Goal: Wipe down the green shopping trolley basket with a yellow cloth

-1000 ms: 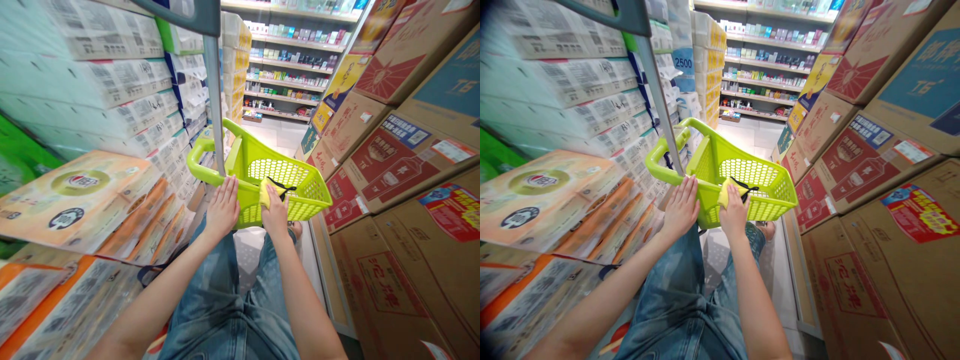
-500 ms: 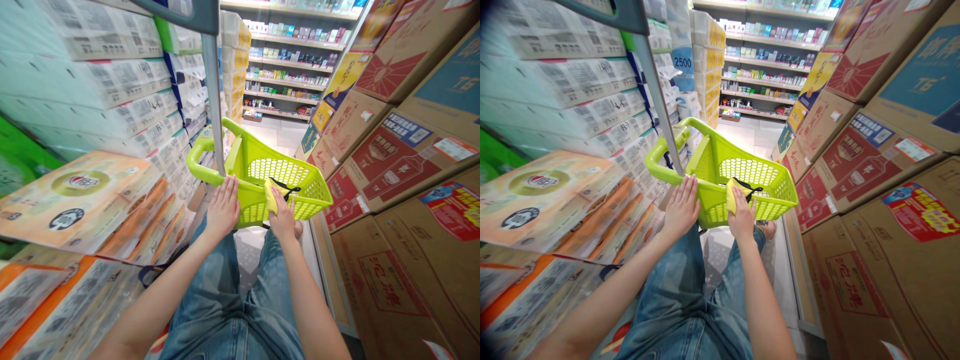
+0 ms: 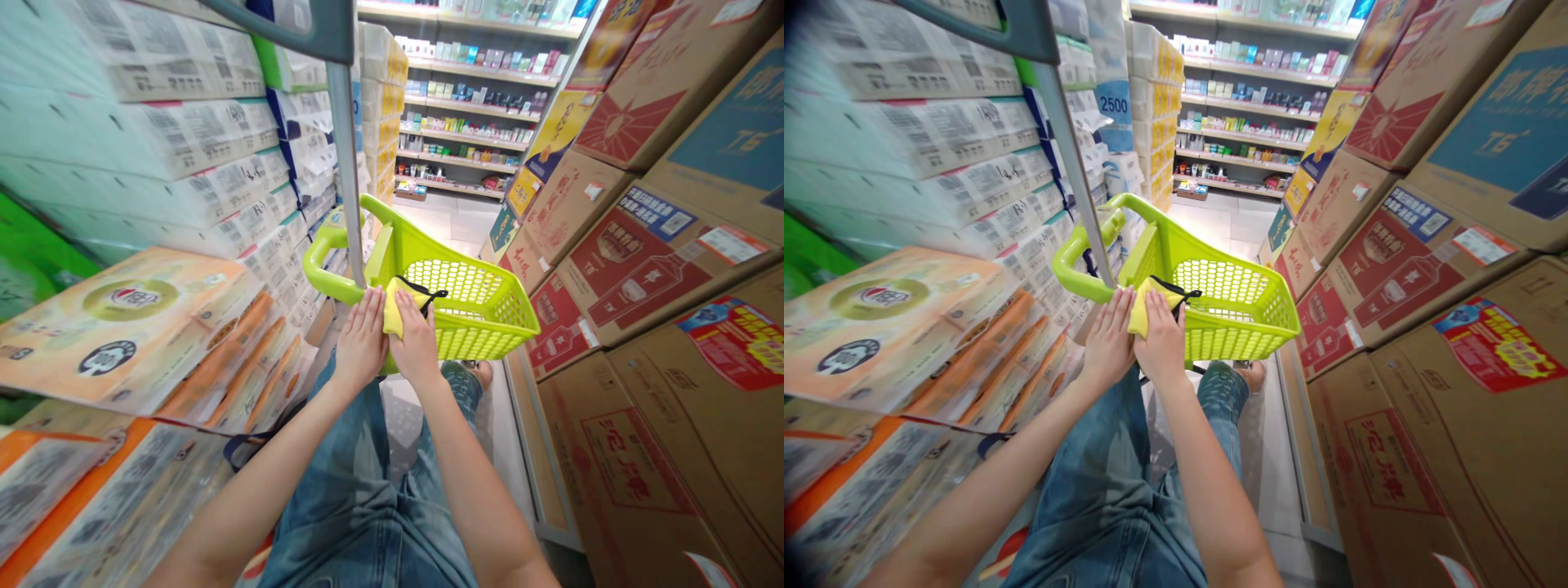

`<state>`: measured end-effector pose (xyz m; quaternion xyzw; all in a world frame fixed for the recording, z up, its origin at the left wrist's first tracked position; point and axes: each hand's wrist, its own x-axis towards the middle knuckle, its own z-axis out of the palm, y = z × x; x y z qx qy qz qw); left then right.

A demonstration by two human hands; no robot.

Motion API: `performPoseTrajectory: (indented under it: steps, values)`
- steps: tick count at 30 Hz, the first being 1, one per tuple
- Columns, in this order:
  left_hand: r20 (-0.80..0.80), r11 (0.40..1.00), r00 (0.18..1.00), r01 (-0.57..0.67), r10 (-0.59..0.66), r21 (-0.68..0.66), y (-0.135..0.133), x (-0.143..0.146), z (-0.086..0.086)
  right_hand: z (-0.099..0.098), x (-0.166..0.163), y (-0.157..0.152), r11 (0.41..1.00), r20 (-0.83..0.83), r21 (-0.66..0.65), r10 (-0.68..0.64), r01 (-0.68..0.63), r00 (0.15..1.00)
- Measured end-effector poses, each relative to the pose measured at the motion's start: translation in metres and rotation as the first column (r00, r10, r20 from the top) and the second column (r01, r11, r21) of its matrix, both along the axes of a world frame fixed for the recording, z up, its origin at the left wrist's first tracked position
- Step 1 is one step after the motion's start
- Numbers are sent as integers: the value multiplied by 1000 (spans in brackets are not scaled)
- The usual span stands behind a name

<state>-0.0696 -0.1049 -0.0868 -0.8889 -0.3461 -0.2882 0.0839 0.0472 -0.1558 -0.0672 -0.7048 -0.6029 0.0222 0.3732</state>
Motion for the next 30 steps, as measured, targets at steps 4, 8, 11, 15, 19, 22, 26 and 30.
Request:
performPoseTrajectory:
  steps: [4, 8, 11, 15, 19, 22, 26, 30]
  values:
    - [1, 1000, 1000, -5, 5, 2, 0, 0, -1, -12, 13, -9, 1000, 19, 8, 3, -3, 1000]
    - [26, 1000, 1000, -13, 13, 0, 0, 2, -2, -37, 54, -33, 994, 18, -9, -112, 112, 994]
    - [34, 1000, 999, -10, 10, -3, 0, 3, -2, -51, 83, -48, 978, -7, -18, -209, 209, 978]
    - [34, 1000, 999, -4, 5, -9, 0, 3, -2, -53, 88, -46, 963, -32, -12, -271, 271, 962]
    - [35, 1000, 999, -2, 3, -13, 0, 1, -1, -35, 45, -19, 990, -48, 55, -126, 129, 991]
    - [28, 1000, 999, 23, -23, -10, 1, -1, -1, -19, 8, -1, 991, -22, 123, 59, -56, 998]
    - [22, 1000, 999, 29, -29, -12, 1, -2, -1, -14, -2, 1, 985, -30, 135, 112, -107, 993]
    - [33, 1000, 999, 4, -4, -8, 0, 1, -1, -33, 34, -20, 994, -41, 96, 53, -49, 998]
